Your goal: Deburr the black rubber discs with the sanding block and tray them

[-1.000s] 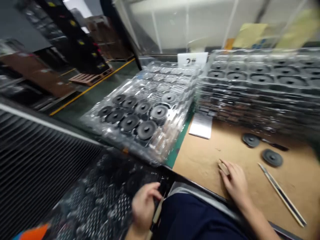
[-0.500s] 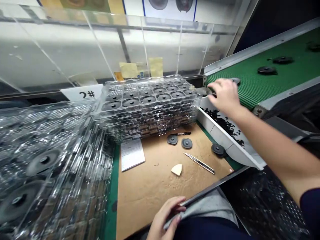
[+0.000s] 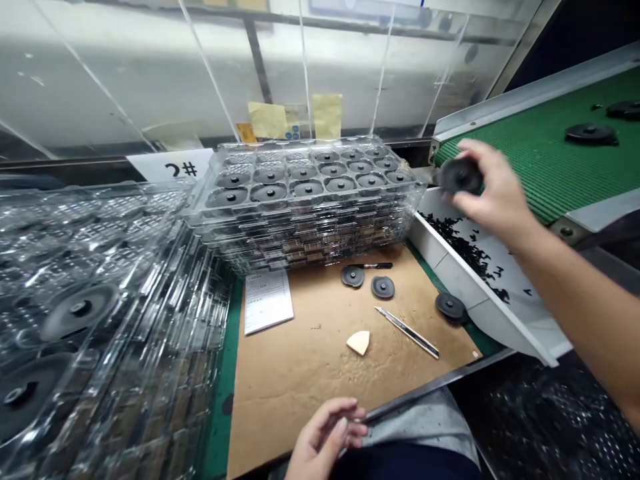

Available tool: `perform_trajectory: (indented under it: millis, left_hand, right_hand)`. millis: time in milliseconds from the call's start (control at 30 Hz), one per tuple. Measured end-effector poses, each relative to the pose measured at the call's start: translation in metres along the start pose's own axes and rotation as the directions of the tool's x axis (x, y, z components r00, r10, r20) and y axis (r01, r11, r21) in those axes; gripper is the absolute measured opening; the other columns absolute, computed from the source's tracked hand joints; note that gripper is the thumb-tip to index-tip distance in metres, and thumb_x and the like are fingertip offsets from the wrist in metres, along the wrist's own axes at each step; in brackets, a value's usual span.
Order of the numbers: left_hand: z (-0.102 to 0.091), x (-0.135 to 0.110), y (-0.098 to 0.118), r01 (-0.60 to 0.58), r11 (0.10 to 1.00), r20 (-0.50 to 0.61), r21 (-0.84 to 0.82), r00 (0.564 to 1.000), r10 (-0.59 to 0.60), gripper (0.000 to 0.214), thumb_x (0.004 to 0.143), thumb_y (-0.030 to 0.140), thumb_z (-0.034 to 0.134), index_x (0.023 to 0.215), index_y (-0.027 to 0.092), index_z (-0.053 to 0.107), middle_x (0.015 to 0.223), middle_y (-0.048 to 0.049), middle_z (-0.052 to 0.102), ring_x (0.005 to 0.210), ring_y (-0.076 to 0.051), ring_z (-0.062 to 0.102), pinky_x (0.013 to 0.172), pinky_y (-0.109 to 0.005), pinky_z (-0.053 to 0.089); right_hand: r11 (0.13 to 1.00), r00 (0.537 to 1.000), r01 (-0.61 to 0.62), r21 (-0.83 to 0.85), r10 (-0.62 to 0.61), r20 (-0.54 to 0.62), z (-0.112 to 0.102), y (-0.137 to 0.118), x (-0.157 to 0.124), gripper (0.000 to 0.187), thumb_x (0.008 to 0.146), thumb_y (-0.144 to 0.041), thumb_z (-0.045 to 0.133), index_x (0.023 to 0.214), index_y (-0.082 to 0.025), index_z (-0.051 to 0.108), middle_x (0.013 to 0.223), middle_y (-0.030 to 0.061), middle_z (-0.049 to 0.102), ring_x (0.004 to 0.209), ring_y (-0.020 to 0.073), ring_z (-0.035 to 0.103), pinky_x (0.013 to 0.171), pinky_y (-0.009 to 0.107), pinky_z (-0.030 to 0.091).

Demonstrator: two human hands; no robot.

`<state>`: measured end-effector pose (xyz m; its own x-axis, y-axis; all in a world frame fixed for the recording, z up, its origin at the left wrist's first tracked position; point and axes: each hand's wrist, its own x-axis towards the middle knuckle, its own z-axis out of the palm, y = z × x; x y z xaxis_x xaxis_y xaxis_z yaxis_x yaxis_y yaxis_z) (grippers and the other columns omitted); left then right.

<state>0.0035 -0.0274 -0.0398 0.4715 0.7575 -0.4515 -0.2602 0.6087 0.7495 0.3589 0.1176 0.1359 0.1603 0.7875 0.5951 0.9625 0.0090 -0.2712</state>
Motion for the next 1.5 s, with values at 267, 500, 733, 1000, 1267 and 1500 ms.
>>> perform_trajectory:
  millis: [267, 500, 733, 1000, 1267, 1500]
  left_hand:
    - [0.017, 0.038, 0.011, 0.484, 0.833, 0.462, -0.269, 0.823, -0.330, 0.065, 0.089, 0.057, 0.025, 0.105, 0.006, 0.061, 0.057, -0.0121, 0.067, 0.046, -0.017, 0.065, 0.037, -0.017, 0.043]
    - [-0.017, 0.028, -0.014, 0.616, 0.735, 0.553, -0.283, 0.731, -0.400, 0.053, 0.086, 0.055, 0.041, 0.115, 0.015, 0.058, 0.067, -0.0116, 0.072, 0.055, -0.024, 0.069, 0.043, -0.024, 0.052]
    - [-0.021, 0.014, 0.006, 0.644, 0.681, 0.560, -0.350, 0.726, -0.399, 0.058, 0.077, 0.062, 0.051, 0.100, 0.011, 0.067, 0.094, -0.0151, 0.072, 0.077, -0.026, 0.071, 0.058, -0.026, 0.052]
    - [-0.018, 0.011, 0.039, 0.160, 0.791, 0.124, -0.590, 0.986, -0.107, 0.057, 0.075, 0.039, 0.066, 0.125, 0.033, 0.039, 0.127, -0.0080, 0.056, 0.109, -0.030, 0.060, 0.087, -0.033, 0.047]
    - [-0.010, 0.014, 0.047, -0.061, 0.834, -0.082, -0.548, 0.996, 0.019, 0.044, 0.082, 0.034, 0.060, 0.120, 0.030, 0.040, 0.131, -0.0084, 0.053, 0.116, -0.029, 0.054, 0.100, -0.040, 0.040]
    - [-0.001, 0.017, 0.044, -0.118, 0.912, -0.199, -0.393, 0.979, 0.040, 0.058, 0.074, 0.029, 0.070, 0.127, 0.022, 0.047, 0.130, -0.0108, 0.054, 0.121, -0.027, 0.049, 0.102, -0.036, 0.040]
  right_hand:
    - [0.657, 0.548, -0.071, 0.750, -0.603, 0.580, 0.024, -0.109, -0.185, 0.074, 0.074, -0.004, 0.047, 0.143, -0.019, 0.022, 0.144, 0.0068, 0.035, 0.135, 0.0165, 0.029, 0.112, 0.034, 0.029]
    - [0.671, 0.472, 0.036, 0.740, -0.665, 0.579, 0.040, -0.118, -0.207, 0.075, 0.076, -0.003, 0.041, 0.144, -0.009, 0.011, 0.147, 0.0141, 0.031, 0.139, 0.0161, 0.019, 0.116, 0.042, 0.017]
    - [0.656, 0.382, -0.009, 0.755, -0.695, 0.609, 0.047, -0.124, -0.193, 0.075, 0.080, -0.008, 0.047, 0.146, -0.016, 0.013, 0.149, 0.0094, 0.027, 0.139, 0.0211, 0.018, 0.115, 0.047, 0.018]
    - [0.920, 0.697, -0.295, 0.259, 0.022, 0.716, 0.104, -0.089, -0.225, 0.042, 0.088, -0.034, 0.050, 0.128, -0.022, 0.048, 0.120, 0.0142, 0.050, 0.079, 0.0207, 0.064, 0.072, 0.041, 0.056]
    - [0.836, 0.721, -0.255, 0.486, -0.170, 0.671, 0.121, -0.115, -0.250, 0.024, 0.091, -0.021, 0.043, 0.108, -0.021, 0.059, 0.090, 0.0059, 0.065, 0.086, 0.0200, 0.061, 0.078, 0.035, 0.051]
    - [0.701, 0.839, -0.269, 0.661, -0.167, 0.518, 0.077, -0.157, -0.175, 0.029, 0.088, -0.020, 0.050, 0.116, -0.023, 0.055, 0.104, 0.0053, 0.063, 0.090, 0.0188, 0.057, 0.079, 0.034, 0.046]
